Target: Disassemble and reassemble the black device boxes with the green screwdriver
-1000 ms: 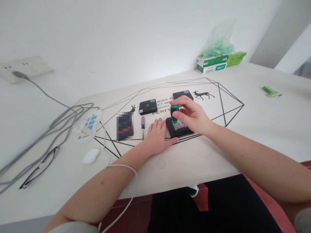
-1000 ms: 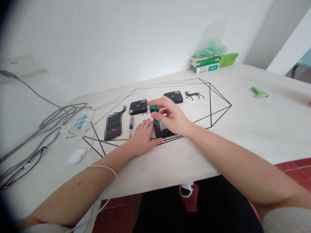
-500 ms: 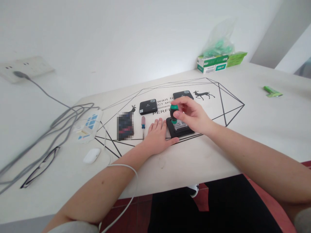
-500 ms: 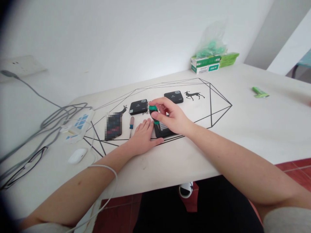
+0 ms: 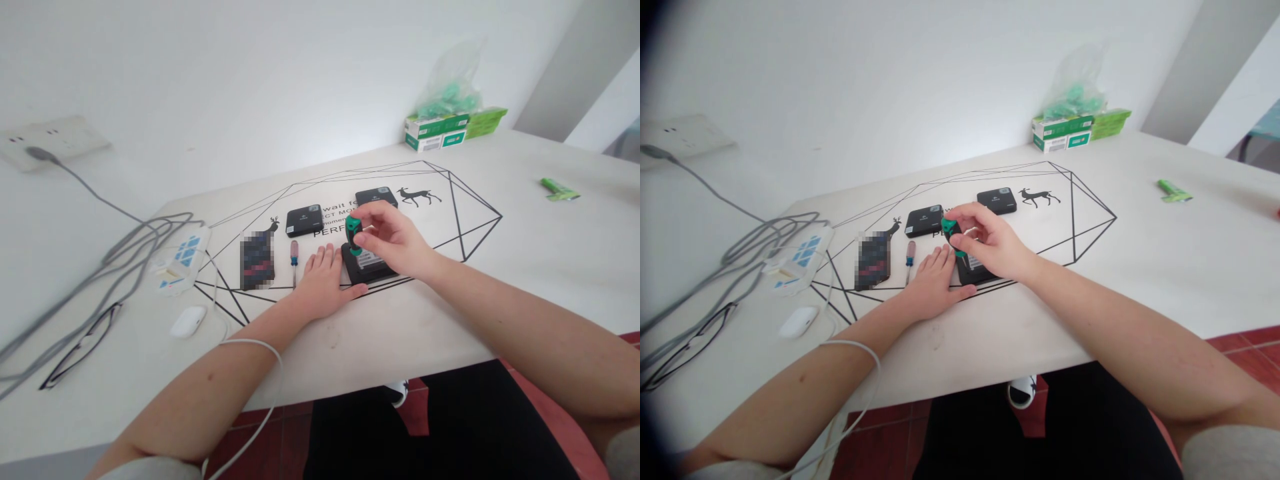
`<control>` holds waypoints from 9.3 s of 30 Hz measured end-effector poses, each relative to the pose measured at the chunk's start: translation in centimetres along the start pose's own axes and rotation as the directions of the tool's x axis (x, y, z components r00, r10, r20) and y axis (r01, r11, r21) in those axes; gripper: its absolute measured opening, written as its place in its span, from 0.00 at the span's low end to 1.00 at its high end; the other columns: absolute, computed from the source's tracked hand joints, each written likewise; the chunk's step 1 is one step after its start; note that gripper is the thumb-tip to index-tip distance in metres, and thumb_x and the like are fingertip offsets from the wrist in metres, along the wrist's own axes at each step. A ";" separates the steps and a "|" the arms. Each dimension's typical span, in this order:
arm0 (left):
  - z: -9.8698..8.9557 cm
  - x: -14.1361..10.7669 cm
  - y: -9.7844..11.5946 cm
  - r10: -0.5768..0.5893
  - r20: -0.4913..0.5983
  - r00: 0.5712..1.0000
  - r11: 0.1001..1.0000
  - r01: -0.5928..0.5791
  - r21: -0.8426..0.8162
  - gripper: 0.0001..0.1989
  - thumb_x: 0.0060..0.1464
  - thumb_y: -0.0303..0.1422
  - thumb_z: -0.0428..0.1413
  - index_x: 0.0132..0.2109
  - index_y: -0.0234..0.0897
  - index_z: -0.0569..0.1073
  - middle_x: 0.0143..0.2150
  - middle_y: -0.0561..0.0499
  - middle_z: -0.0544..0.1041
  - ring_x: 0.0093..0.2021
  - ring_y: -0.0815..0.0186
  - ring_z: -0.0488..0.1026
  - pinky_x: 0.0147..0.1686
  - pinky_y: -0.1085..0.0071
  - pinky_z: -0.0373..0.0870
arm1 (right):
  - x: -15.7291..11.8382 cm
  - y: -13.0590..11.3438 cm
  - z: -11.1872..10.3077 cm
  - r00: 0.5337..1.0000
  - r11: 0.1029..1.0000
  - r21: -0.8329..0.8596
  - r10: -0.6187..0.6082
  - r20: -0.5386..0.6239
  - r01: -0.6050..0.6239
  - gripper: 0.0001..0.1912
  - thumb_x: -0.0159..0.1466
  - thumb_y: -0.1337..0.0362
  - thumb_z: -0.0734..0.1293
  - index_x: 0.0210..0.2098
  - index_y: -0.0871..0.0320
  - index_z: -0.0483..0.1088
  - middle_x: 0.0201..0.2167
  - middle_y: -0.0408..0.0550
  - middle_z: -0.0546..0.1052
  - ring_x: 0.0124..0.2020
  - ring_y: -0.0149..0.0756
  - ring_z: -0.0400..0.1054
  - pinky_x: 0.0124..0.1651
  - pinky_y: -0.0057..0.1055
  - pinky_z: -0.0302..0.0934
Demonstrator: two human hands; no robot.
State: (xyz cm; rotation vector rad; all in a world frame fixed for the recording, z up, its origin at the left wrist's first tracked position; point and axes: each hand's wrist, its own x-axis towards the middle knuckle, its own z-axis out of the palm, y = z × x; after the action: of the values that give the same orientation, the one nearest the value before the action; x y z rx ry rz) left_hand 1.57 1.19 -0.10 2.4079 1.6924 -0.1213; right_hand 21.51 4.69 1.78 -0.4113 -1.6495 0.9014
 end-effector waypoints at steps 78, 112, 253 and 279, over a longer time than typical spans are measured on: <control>0.1 0.0 0.1 -0.005 0.010 1.000 0.999 0.004 0.054 0.57 0.64 0.67 0.44 0.79 0.21 0.47 0.82 0.29 0.38 0.82 0.41 0.36 0.77 0.49 0.41 | 1.3 1.7 -4.2 0.921 0.922 -0.384 -0.185 -0.343 0.042 0.16 0.76 0.46 0.61 0.50 0.46 0.75 0.51 0.48 0.80 0.54 0.43 0.77 0.58 0.50 0.73; 0.4 0.0 0.0 0.008 -0.003 1.000 1.000 -0.008 0.023 0.57 0.63 0.68 0.43 0.79 0.23 0.47 0.82 0.29 0.39 0.82 0.40 0.36 0.77 0.47 0.42 | 1.2 3.0 -3.6 0.935 0.850 -0.524 -0.227 -0.274 0.053 0.16 0.70 0.51 0.69 0.52 0.49 0.65 0.44 0.46 0.75 0.39 0.37 0.72 0.43 0.41 0.72; 0.9 1.5 -1.4 0.160 -0.229 0.960 0.961 -0.204 -0.184 0.45 0.61 0.54 0.58 0.75 0.32 0.58 0.77 0.32 0.60 0.78 0.44 0.56 0.74 0.45 0.51 | 0.7 3.2 -3.4 0.920 0.868 -0.496 -0.221 -0.323 0.034 0.22 0.74 0.43 0.62 0.57 0.49 0.69 0.50 0.51 0.80 0.45 0.41 0.76 0.45 0.43 0.77; 0.0 1.3 -1.0 0.099 -0.250 0.963 0.942 -0.172 -0.288 0.48 0.55 0.50 0.63 0.75 0.35 0.57 0.76 0.35 0.63 0.76 0.41 0.58 0.74 0.44 0.52 | 1.1 3.2 -3.2 0.894 0.815 -0.578 -0.295 -0.338 0.050 0.21 0.73 0.45 0.63 0.57 0.50 0.71 0.50 0.51 0.80 0.41 0.39 0.75 0.43 0.42 0.75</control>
State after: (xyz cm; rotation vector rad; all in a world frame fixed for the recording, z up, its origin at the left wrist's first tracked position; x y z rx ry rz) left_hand 1.12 2.69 -0.41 2.3595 1.4896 0.4304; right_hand 23.56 8.54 0.30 -0.7781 -1.4914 0.1423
